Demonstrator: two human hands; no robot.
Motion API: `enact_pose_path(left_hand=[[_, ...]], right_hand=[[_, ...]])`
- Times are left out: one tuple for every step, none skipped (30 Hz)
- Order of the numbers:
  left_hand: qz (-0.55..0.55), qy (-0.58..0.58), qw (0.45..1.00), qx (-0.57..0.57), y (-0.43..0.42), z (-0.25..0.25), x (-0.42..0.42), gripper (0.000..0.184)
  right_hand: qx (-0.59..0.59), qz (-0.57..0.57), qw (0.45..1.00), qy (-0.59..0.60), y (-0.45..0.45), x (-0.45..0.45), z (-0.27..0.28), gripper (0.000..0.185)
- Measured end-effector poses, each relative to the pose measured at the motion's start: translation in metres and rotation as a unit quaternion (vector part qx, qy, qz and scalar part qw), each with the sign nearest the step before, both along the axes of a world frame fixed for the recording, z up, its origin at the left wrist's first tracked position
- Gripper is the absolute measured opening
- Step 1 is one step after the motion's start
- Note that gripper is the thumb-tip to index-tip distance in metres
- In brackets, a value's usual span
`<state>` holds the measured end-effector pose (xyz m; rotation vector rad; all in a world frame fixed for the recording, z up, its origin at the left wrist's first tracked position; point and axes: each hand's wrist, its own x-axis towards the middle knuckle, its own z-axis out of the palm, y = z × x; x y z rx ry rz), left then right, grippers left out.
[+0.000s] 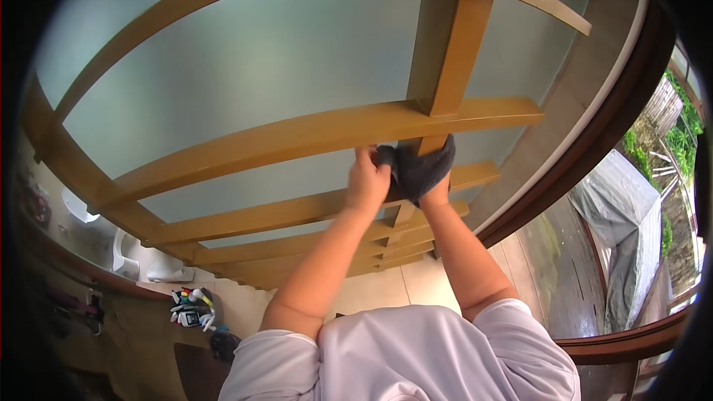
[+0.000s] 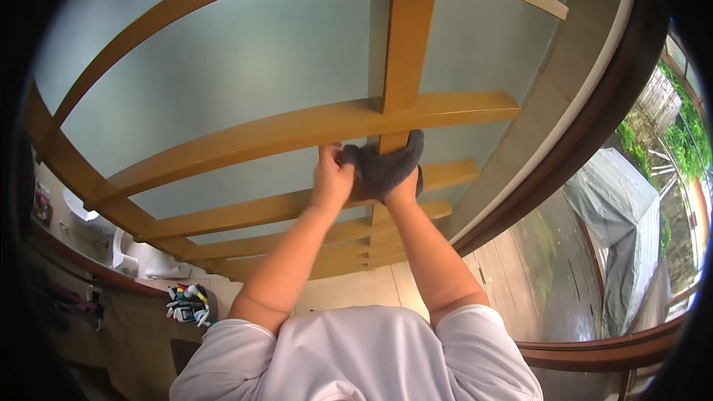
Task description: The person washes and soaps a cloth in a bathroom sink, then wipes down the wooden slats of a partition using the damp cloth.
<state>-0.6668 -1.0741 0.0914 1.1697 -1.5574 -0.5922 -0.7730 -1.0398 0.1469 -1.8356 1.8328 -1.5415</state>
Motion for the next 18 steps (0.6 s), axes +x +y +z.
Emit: enact_pose_path(left_hand=[[-0.019,0.106,0.994,0.031,0.01,-0.011,-0.008,0.017],[-0.027,0.132,0.99,0.034,0.012,-0.019,-0.012,0.016],[-0.034,0.158,0.986,0.036,0.013,-0.025,-0.016,0.016],[-0.042,0.183,0.982,0.039,0.015,-0.024,-0.018,0.016],[-0.06,0.188,0.98,-0.035,0.013,-0.022,-0.024,0.019],[-0.078,0.193,0.972,-0.11,0.009,-0.01,-0.03,0.021],[-0.095,0.198,0.958,-0.186,0.006,0.007,-0.033,0.024],[-0.182,0.182,0.954,-0.151,0.007,0.02,-0.028,0.037],[-0.206,0.197,0.946,-0.155,0.004,0.014,-0.035,0.04],[-0.229,0.212,0.937,-0.158,-0.001,0.002,-0.048,0.043],[-0.251,0.228,0.926,-0.164,-0.008,-0.009,-0.056,0.046],[-0.223,0.129,0.949,-0.182,-0.014,-0.019,-0.055,0.05],[-0.233,0.171,0.95,-0.118,-0.009,-0.022,-0.055,0.051],[-0.242,0.211,0.946,-0.05,0.0,-0.027,-0.056,0.052],[-0.247,0.251,0.936,0.017,0.009,-0.028,-0.057,0.053],[-0.251,0.29,0.92,0.083,0.018,-0.028,-0.057,0.054],[-0.253,0.327,0.899,0.145,0.026,-0.027,-0.058,0.055],[-0.255,0.339,0.891,0.161,0.032,-0.019,-0.055,0.055]], right_hand=[[0.046,-0.038,0.998,0.015,0.008,0.003,-0.015,0.035],[0.09,-0.075,0.993,0.031,0.009,0.003,-0.026,0.032],[0.043,-0.055,0.998,-0.01,0.001,-0.003,-0.037,0.032],[-0.003,-0.034,0.998,-0.053,-0.005,-0.011,-0.047,0.032],[-0.048,-0.014,0.994,-0.097,-0.009,-0.018,-0.057,0.032],[-0.074,0.036,0.987,-0.136,0.002,-0.011,-0.019,0.029],[-0.149,0.028,0.987,-0.049,-0.006,-0.015,-0.01,0.027],[-0.219,0.019,0.975,0.039,-0.013,-0.022,-0.003,0.025],[-0.284,0.009,0.951,0.125,-0.014,-0.025,-0.001,0.023],[-0.264,-0.143,0.913,0.275,-0.006,-0.016,0.008,0.017],[-0.256,-0.104,0.92,0.278,-0.006,-0.019,0.006,0.016],[-0.249,-0.065,0.925,0.281,-0.01,-0.024,0.002,0.016],[-0.237,-0.025,0.929,0.281,-0.012,-0.029,-0.007,0.017],[-0.244,-0.028,0.929,0.277,-0.018,-0.034,-0.029,0.013],[-0.227,-0.018,0.925,0.305,-0.012,-0.034,-0.032,0.015],[-0.211,-0.008,0.919,0.332,-0.003,-0.031,-0.035,0.018],[-0.197,0.003,0.912,0.359,0.002,-0.03,-0.036,0.02],[-0.098,0.023,0.939,0.328,0.003,-0.032,-0.037,0.023]])
